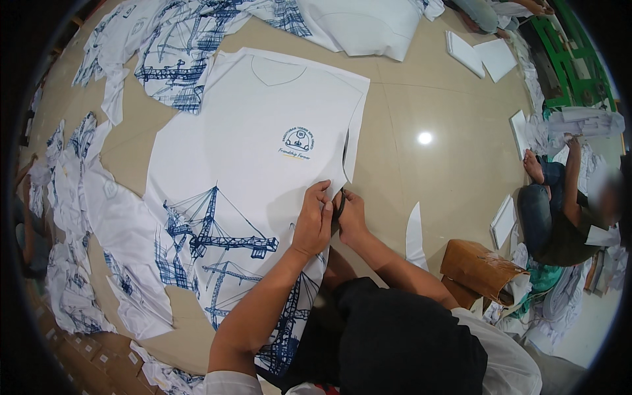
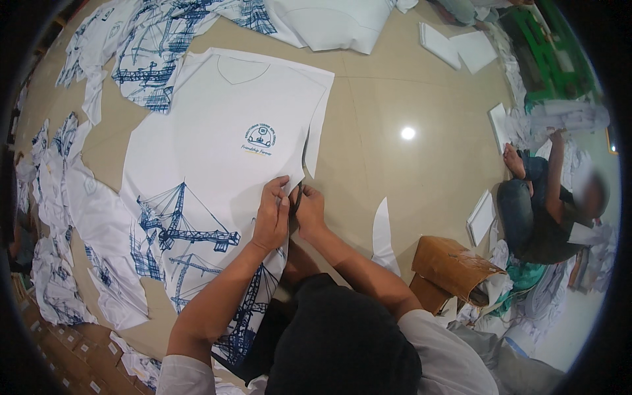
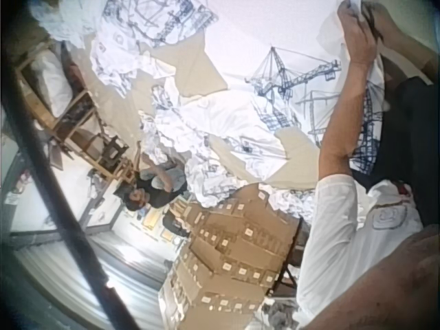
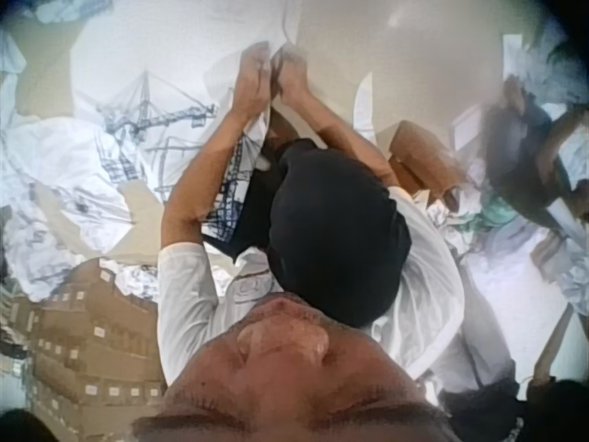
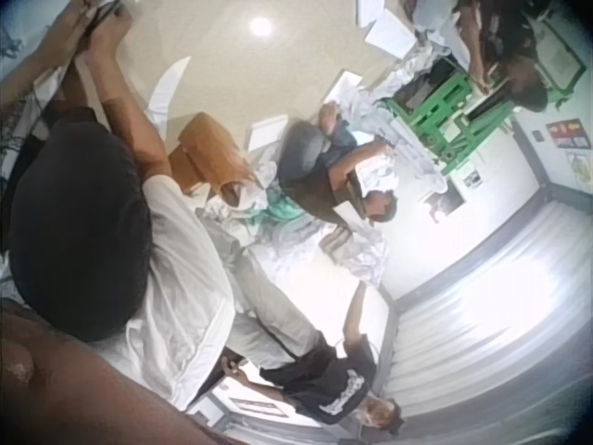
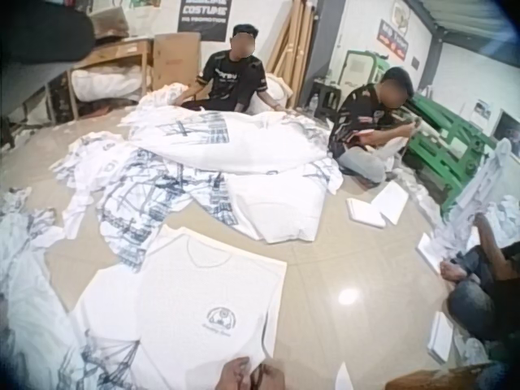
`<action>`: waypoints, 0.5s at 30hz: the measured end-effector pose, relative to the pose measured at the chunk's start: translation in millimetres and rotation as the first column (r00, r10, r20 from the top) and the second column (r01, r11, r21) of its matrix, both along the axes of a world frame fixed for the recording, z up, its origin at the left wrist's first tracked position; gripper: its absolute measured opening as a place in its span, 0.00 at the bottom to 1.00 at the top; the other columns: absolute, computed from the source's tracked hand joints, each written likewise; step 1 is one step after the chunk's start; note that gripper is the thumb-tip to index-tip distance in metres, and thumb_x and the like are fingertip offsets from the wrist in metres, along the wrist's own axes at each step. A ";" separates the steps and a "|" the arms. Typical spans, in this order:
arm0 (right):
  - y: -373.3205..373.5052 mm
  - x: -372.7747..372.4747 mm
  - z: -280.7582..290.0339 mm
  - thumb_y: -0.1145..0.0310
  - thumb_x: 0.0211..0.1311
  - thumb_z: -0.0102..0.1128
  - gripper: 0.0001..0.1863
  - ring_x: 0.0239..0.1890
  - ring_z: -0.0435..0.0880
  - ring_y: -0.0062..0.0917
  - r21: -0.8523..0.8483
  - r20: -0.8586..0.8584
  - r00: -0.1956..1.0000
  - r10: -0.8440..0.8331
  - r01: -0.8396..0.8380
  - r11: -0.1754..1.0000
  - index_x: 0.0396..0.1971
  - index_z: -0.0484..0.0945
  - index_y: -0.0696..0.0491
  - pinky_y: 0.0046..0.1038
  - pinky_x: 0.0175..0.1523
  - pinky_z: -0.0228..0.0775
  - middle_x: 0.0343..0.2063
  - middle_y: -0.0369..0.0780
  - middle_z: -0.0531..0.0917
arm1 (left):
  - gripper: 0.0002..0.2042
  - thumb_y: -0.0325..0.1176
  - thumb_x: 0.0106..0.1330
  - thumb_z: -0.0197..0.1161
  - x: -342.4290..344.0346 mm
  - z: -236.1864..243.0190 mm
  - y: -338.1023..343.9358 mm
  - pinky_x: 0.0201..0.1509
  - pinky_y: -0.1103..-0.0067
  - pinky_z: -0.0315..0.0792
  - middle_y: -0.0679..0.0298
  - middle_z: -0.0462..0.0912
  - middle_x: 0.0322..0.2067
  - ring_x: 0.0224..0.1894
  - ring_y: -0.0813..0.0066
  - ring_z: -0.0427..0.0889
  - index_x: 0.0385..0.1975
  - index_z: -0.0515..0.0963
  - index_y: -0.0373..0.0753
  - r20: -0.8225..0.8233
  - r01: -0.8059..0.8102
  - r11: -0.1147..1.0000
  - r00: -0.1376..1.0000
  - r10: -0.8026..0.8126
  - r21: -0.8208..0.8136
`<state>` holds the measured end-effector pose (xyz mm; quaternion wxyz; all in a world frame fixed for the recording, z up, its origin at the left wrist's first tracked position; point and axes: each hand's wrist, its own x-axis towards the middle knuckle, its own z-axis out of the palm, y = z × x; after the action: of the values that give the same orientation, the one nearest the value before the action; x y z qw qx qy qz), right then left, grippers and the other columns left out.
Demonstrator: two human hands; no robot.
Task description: The person sits on the floor and uses scissors to cut a large piece of white fabric with a printed design. They smooth the fabric, cut along a curved outline, and separate the cut piece from the main sheet.
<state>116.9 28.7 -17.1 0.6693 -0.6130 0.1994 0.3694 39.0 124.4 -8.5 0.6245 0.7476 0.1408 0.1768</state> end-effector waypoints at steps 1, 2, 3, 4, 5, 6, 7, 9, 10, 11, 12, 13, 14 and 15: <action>0.1 2.4 -0.6 0.69 0.66 0.58 0.07 0.25 0.73 0.16 -0.004 0.008 1.000 0.012 -0.012 1.000 0.27 0.76 0.52 0.23 0.29 0.66 0.24 0.32 0.75 | 0.08 0.29 0.79 0.47 0.0 1.1 0.3 0.72 0.61 0.64 0.37 0.72 0.61 0.64 0.41 0.73 0.46 0.68 0.30 -0.003 0.001 1.000 1.000 -0.001 -0.010; -0.4 5.2 -1.0 0.69 0.66 0.58 0.08 0.25 0.72 0.16 -0.008 0.016 1.000 0.025 -0.025 1.000 0.25 0.75 0.51 0.23 0.29 0.65 0.23 0.31 0.74 | 0.08 0.29 0.79 0.47 0.2 2.1 0.5 0.72 0.61 0.64 0.37 0.72 0.61 0.64 0.41 0.73 0.46 0.68 0.30 -0.001 0.000 1.000 1.000 0.000 -0.016; 1.0 7.2 0.5 0.69 0.66 0.58 0.09 0.24 0.71 0.16 -0.011 0.024 0.999 0.038 -0.037 0.999 0.24 0.74 0.50 0.23 0.28 0.64 0.23 0.31 0.73 | 0.08 0.29 0.79 0.47 0.1 2.8 0.7 0.71 0.61 0.64 0.37 0.72 0.61 0.64 0.42 0.73 0.45 0.68 0.30 0.000 -0.002 1.000 1.000 0.002 -0.022; 3.0 8.1 1.9 0.69 0.66 0.58 0.10 0.23 0.71 0.16 -0.012 0.023 0.999 0.022 -0.021 1.000 0.23 0.73 0.49 0.24 0.28 0.64 0.22 0.31 0.73 | 0.08 0.29 0.79 0.47 -0.1 3.2 0.9 0.71 0.61 0.64 0.37 0.72 0.61 0.64 0.42 0.74 0.45 0.68 0.30 0.002 -0.004 1.000 1.000 0.004 -0.028; 5.0 8.6 3.4 0.69 0.66 0.58 0.10 0.23 0.70 0.15 -0.013 0.022 1.000 0.006 -0.005 1.000 0.23 0.72 0.49 0.24 0.27 0.63 0.21 0.30 0.72 | 0.08 0.30 0.79 0.47 -0.2 3.4 1.0 0.71 0.61 0.64 0.37 0.72 0.61 0.64 0.42 0.74 0.45 0.68 0.30 0.001 -0.007 1.000 1.000 0.007 -0.030; 6.9 9.3 5.1 0.70 0.66 0.57 0.11 0.22 0.69 0.15 -0.015 0.021 1.000 -0.011 0.012 1.000 0.22 0.72 0.48 0.24 0.27 0.63 0.21 0.30 0.71 | 0.08 0.30 0.80 0.47 -0.6 2.9 0.8 0.72 0.62 0.64 0.37 0.72 0.61 0.64 0.42 0.74 0.45 0.68 0.30 -0.001 -0.009 0.999 1.000 0.009 -0.032; 7.5 10.3 3.7 0.70 0.65 0.58 0.11 0.22 0.69 0.15 -0.018 0.025 1.000 -0.018 0.019 1.000 0.22 0.72 0.49 0.24 0.27 0.63 0.21 0.30 0.71 | 0.08 0.30 0.80 0.47 -0.6 2.5 0.6 0.72 0.62 0.64 0.37 0.72 0.61 0.64 0.42 0.74 0.45 0.68 0.30 -0.002 -0.011 0.999 1.000 0.011 -0.035; 11.2 11.7 5.0 0.70 0.65 0.58 0.10 0.22 0.69 0.15 -0.024 0.031 0.999 -0.030 0.030 0.999 0.22 0.71 0.49 0.24 0.26 0.62 0.20 0.30 0.71 | 0.09 0.30 0.80 0.48 -0.8 -0.5 2.6 0.66 0.63 0.69 0.40 0.72 0.62 0.61 0.42 0.75 0.48 0.68 0.29 0.017 -0.008 1.000 1.000 0.008 0.029; 13.3 11.4 9.2 0.70 0.65 0.58 0.10 0.21 0.69 0.15 -0.030 0.027 0.999 -0.031 0.032 0.999 0.22 0.72 0.49 0.23 0.26 0.62 0.20 0.30 0.71 | 0.10 0.31 0.81 0.48 -1.4 -2.2 3.5 0.64 0.64 0.71 0.41 0.72 0.62 0.60 0.41 0.76 0.50 0.67 0.28 0.025 -0.009 0.998 1.000 0.007 0.061; 14.5 10.8 14.1 0.71 0.65 0.58 0.10 0.21 0.69 0.15 -0.036 0.023 0.999 -0.032 0.033 0.999 0.22 0.72 0.49 0.23 0.26 0.62 0.20 0.30 0.71 | 0.11 0.30 0.81 0.48 -2.3 -3.8 3.8 0.64 0.65 0.71 0.41 0.72 0.62 0.59 0.42 0.76 0.51 0.67 0.28 0.024 -0.011 0.998 1.000 0.010 0.063; 16.0 11.1 19.7 0.71 0.64 0.58 0.10 0.21 0.69 0.15 -0.043 0.021 0.999 -0.035 0.036 0.998 0.23 0.72 0.49 0.23 0.25 0.62 0.20 0.30 0.71 | 0.11 0.30 0.80 0.48 -2.1 -3.6 3.7 0.64 0.65 0.71 0.41 0.72 0.61 0.59 0.42 0.76 0.52 0.67 0.27 0.025 -0.012 0.998 1.000 0.010 0.064; 16.2 11.4 19.6 0.71 0.64 0.58 0.09 0.21 0.69 0.15 -0.052 0.020 0.999 -0.031 0.032 0.998 0.23 0.72 0.50 0.23 0.25 0.62 0.20 0.30 0.71 | 0.12 0.30 0.80 0.48 -2.1 -3.5 3.8 0.64 0.65 0.70 0.41 0.72 0.61 0.59 0.42 0.76 0.53 0.67 0.26 0.025 -0.013 0.998 1.000 0.012 0.065; 16.4 11.6 19.4 0.71 0.64 0.58 0.09 0.21 0.69 0.15 -0.061 0.019 0.999 -0.028 0.029 0.998 0.23 0.72 0.50 0.23 0.25 0.61 0.20 0.31 0.71 | 0.12 0.30 0.80 0.48 -2.3 -3.4 4.0 0.64 0.65 0.70 0.42 0.72 0.61 0.58 0.43 0.76 0.54 0.67 0.26 0.026 -0.012 0.998 1.000 0.010 0.066; 15.9 12.1 19.5 0.72 0.64 0.59 0.09 0.21 0.69 0.15 -0.071 0.019 1.000 -0.025 0.026 0.997 0.23 0.72 0.50 0.22 0.25 0.61 0.20 0.31 0.71 | 0.13 0.30 0.80 0.48 -1.8 -2.2 4.3 0.64 0.65 0.70 0.42 0.72 0.61 0.58 0.43 0.76 0.54 0.67 0.26 0.028 -0.009 0.998 1.000 0.007 0.067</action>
<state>129.0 44.6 2.4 0.6535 -0.6371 0.2144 0.3480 37.2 128.7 -10.7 0.6004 0.7650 0.1291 0.1941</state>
